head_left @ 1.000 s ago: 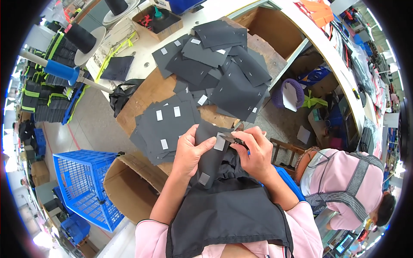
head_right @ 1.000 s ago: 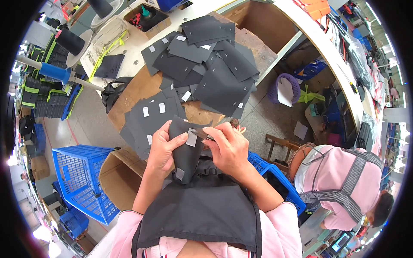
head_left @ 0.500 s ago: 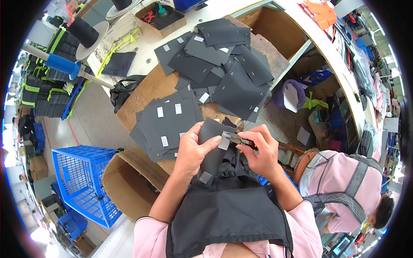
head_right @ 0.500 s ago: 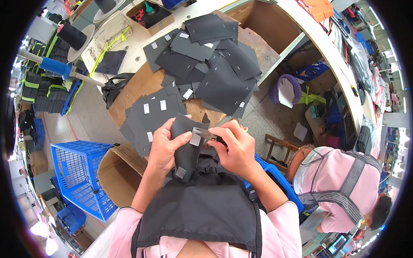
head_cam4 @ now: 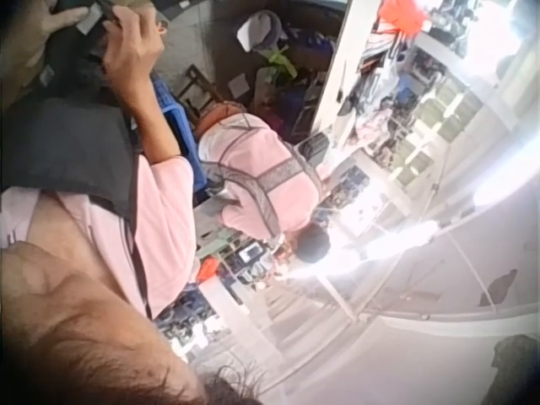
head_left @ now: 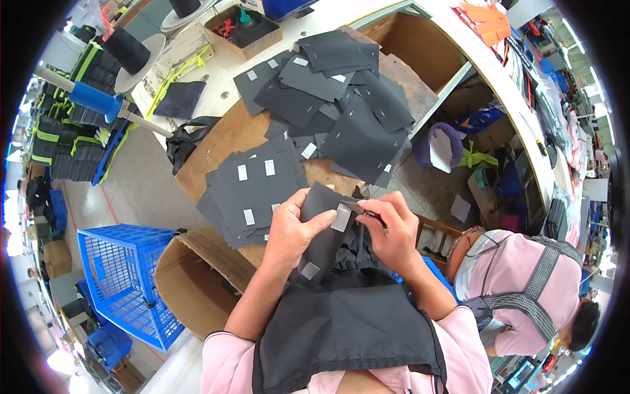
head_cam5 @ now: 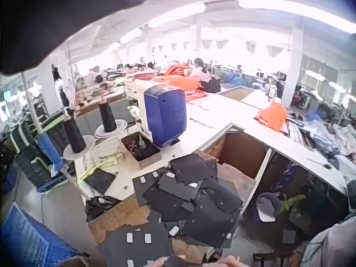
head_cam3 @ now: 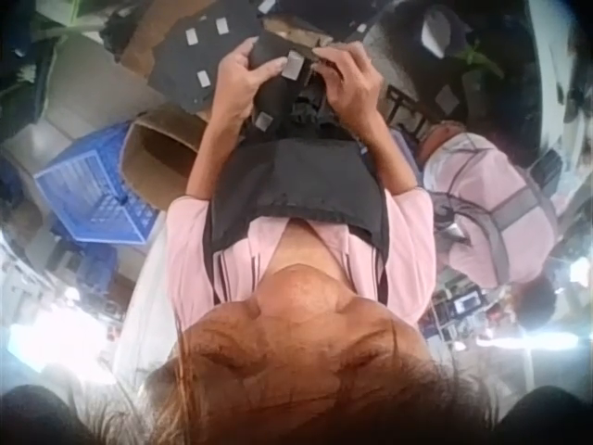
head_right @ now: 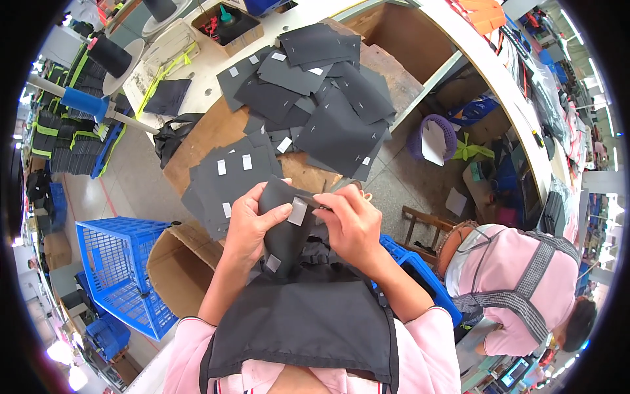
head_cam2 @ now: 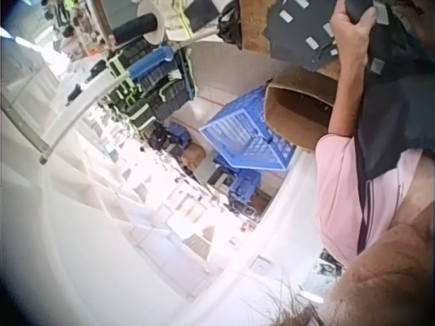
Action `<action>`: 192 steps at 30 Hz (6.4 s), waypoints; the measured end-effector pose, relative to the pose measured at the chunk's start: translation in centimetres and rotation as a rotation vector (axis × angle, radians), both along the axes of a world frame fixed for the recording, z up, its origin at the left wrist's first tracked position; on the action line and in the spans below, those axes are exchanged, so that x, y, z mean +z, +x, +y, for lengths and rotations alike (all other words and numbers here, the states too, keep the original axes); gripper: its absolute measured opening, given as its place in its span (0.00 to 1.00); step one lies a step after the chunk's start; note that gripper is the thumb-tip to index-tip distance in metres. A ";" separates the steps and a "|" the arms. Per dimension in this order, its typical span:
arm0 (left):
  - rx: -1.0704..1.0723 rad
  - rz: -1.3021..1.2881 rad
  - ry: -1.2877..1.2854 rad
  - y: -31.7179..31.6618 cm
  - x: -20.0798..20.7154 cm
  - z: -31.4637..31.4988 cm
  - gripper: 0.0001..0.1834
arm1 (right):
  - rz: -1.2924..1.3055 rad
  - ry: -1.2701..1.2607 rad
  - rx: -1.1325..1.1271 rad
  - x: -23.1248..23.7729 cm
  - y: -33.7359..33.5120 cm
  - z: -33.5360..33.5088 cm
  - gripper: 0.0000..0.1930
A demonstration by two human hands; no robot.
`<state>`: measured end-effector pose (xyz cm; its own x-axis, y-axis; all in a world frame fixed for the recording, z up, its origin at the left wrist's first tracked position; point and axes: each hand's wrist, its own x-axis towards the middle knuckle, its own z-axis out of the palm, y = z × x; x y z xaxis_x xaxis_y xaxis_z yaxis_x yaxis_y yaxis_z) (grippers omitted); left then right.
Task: Trimming small black fabric pieces with scissors at a manufacturing station.
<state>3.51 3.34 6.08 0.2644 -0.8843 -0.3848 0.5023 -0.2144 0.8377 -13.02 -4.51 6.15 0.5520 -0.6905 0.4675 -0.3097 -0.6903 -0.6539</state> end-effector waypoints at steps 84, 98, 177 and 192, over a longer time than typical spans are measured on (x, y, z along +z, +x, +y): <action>-0.010 0.114 0.145 0.0 -1.4 0.1 0.17 | -0.366 1.330 -0.077 -2.1 0.5 -0.5 0.08; 0.055 0.192 0.199 0.0 -1.0 0.2 0.10 | 0.037 -0.007 0.055 -1.2 -0.7 0.3 0.17; -0.035 -0.018 -0.133 4.8 0.2 -2.9 0.30 | -0.216 0.966 0.083 2.2 1.1 -9.0 0.10; 0.119 0.006 -0.002 0.8 1.0 -0.6 0.16 | 0.007 -0.077 -0.026 1.1 1.1 -1.3 0.19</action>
